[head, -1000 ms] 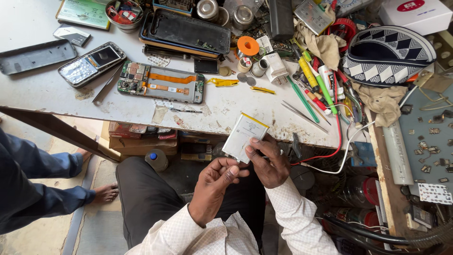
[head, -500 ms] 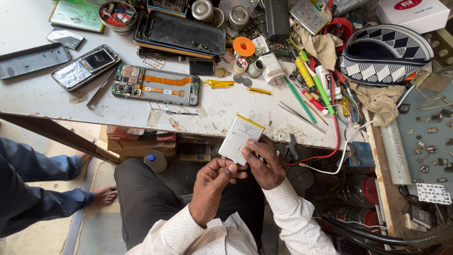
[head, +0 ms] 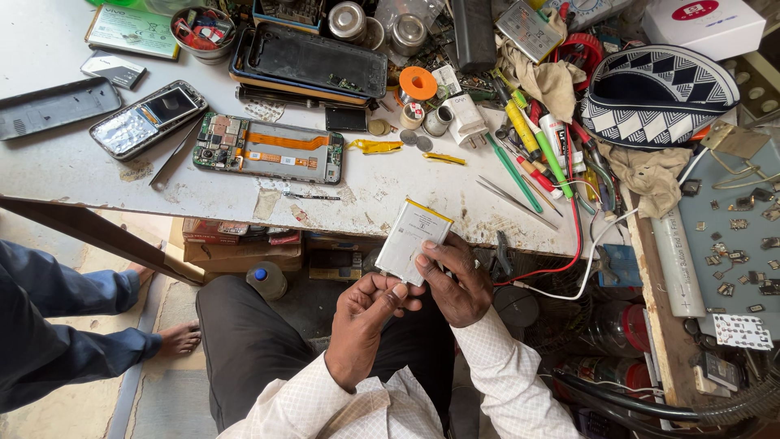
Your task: The person removes a sticker from a mobile phone battery, uses a soldering iron on the battery connector, and applies a substance from a small container to the battery terminals. The person then places the battery into a disassembled phone chassis.
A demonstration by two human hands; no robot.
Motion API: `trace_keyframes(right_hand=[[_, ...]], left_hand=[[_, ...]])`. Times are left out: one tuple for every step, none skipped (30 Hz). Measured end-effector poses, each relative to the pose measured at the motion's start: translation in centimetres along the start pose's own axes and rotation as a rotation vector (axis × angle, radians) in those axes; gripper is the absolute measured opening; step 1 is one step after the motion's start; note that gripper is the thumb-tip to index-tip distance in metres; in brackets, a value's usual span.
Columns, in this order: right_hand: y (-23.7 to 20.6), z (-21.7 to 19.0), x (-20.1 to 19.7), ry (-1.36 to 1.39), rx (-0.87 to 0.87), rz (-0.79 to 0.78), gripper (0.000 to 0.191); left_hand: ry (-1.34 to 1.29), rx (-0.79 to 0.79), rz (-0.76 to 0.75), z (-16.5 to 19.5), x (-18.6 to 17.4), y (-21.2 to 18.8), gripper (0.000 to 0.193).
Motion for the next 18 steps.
trace_keyframes(right_hand=[[-0.1, 0.1, 0.0, -0.005, 0.001, -0.004, 0.034], [-0.2, 0.1, 0.0, -0.001, 0.008, -0.008, 0.034], [-0.2, 0.2, 0.1, 0.003, 0.015, -0.012, 0.035], [-0.3, 0.3, 0.1, 0.007, 0.022, -0.016, 0.036], [-0.4, 0.4, 0.1, 0.012, 0.02, -0.012, 0.036], [-0.4, 0.5, 0.1, 0.018, 0.018, -0.009, 0.037], [-0.5, 0.5, 0.1, 0.023, 0.017, -0.005, 0.037], [-0.5, 0.6, 0.1, 0.021, 0.017, -0.004, 0.037], [-0.5, 0.6, 0.1, 0.019, 0.017, -0.002, 0.038], [-0.4, 0.5, 0.1, 0.017, 0.017, 0.0, 0.038], [-0.4, 0.4, 0.1, 0.014, 0.018, -0.002, 0.037], [-0.3, 0.3, 0.1, 0.012, 0.019, -0.004, 0.036], [-0.1, 0.2, 0.0, 0.011, 0.02, -0.006, 0.036], [0.0, 0.0, -0.1, 0.011, 0.013, -0.004, 0.034], [0.2, -0.2, -0.3, 0.011, 0.006, -0.002, 0.032], [0.4, -0.5, -0.6, 0.01, 0.0, -0.001, 0.031], [0.6, -0.8, -0.8, 0.008, -0.024, 0.004, 0.029], [0.8, -1.1, -1.0, 0.007, -0.049, 0.008, 0.028]], left_hand=[[0.002, -0.002, -0.004, 0.0, 0.0, 0.0, 0.017], [0.004, -0.005, -0.008, -0.1, 0.0, 0.0, 0.017], [0.006, -0.007, -0.012, -0.1, 0.0, 0.0, 0.018], [0.009, -0.013, -0.014, -0.2, 0.1, 0.0, 0.018], [0.012, -0.02, -0.015, -0.3, 0.1, 0.0, 0.019], [0.014, -0.027, -0.016, -0.4, 0.1, -0.1, 0.02], [0.017, -0.035, -0.016, -0.4, 0.0, -0.2, 0.02], [0.02, -0.043, -0.015, -0.5, 0.0, -0.3, 0.021], [0.023, -0.05, -0.015, -0.5, 0.0, -0.3, 0.022], [0.022, -0.047, -0.015, -0.5, -0.1, -0.4, 0.022], [0.021, -0.044, -0.015, -0.4, -0.2, -0.4, 0.023], [0.02, -0.041, -0.016, -0.4, -0.2, -0.5, 0.024], [0.014, -0.04, -0.016, -0.4, -0.2, -0.5, 0.024], [0.008, -0.038, -0.016, -0.3, -0.3, -0.6, 0.023], [0.002, -0.035, -0.017, -0.3, -0.3, -0.6, 0.023], [-0.008, -0.031, -0.024, -0.3, -0.2, -0.7, 0.023], [-0.019, -0.028, -0.03, -0.4, -0.2, -0.7, 0.022], [-0.03, -0.025, -0.037, -0.4, -0.1, -0.8, 0.021]])
Point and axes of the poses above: each hand's wrist, its own y-axis towards the middle knuckle, its own x-axis out of the palm, z = x × y, the point moved 5 cm from there along y, towards the middle knuckle, and after that the axes turned 6 degrees about x, right-handed, at the moved point
